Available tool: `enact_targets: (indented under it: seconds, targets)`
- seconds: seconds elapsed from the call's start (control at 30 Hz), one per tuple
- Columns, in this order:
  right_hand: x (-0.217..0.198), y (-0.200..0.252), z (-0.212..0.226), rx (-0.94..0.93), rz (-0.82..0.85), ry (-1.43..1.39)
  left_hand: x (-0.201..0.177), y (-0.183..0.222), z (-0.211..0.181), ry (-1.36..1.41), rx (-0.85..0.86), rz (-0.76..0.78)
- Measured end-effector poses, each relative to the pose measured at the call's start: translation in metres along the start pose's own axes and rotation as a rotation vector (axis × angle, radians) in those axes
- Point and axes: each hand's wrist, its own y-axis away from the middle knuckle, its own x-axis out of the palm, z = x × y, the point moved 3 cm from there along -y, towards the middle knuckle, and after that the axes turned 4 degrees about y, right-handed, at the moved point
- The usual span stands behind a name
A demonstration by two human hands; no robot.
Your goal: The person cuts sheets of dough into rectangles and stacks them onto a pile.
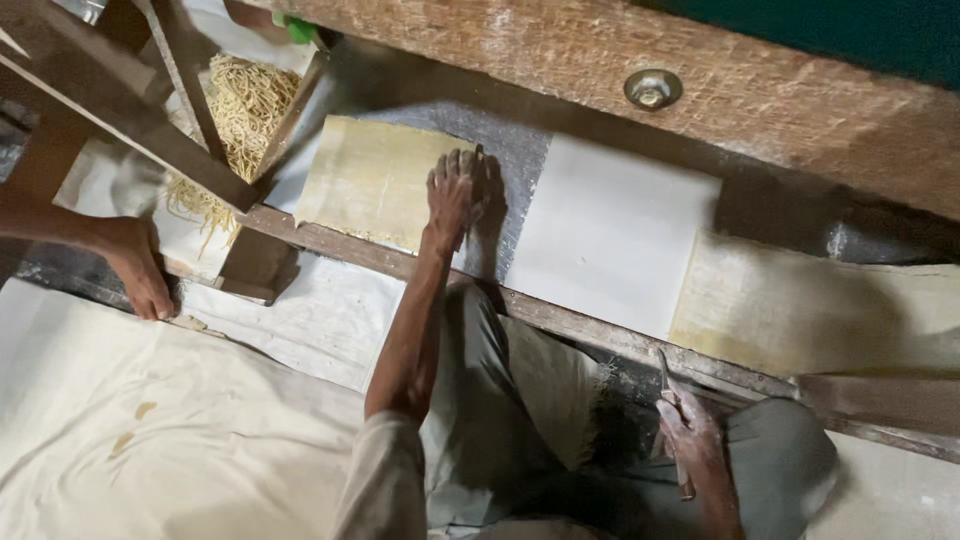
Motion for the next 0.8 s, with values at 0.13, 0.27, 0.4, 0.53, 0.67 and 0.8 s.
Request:
enact_targets:
  seconds: [0.13,0.27,0.4,0.53,0.67,0.8]
  targets:
    - [0.001,0.005,0.008,0.055,-0.029,-0.036,0.016,-0.055,0.007,-0.298,-0.034,0.306]
    - [-0.001,0.004,0.022,0.099,-0.092,0.101,0.025,-0.082,0.029,-0.528,0.086,0.345]
    - [-0.002,-0.009,0.005,0.037,-0.131,0.248,0.015,-0.061,0.018,-0.404,0.288,-0.105]
    - [-0.001,-0.005,0.002,0.055,-0.097,0.104,0.015,-0.051,0.011,-0.346,0.232,-0.010]
    - [-0.002,0.007,0.026,0.037,-0.088,0.044,0.026,-0.039,-0.007,-0.269,0.052,0.281]
    - [-0.002,-0.002,0.016,0.039,-0.203,-0.179,0.069,0.012,-0.102,-0.200,0.277,0.128]
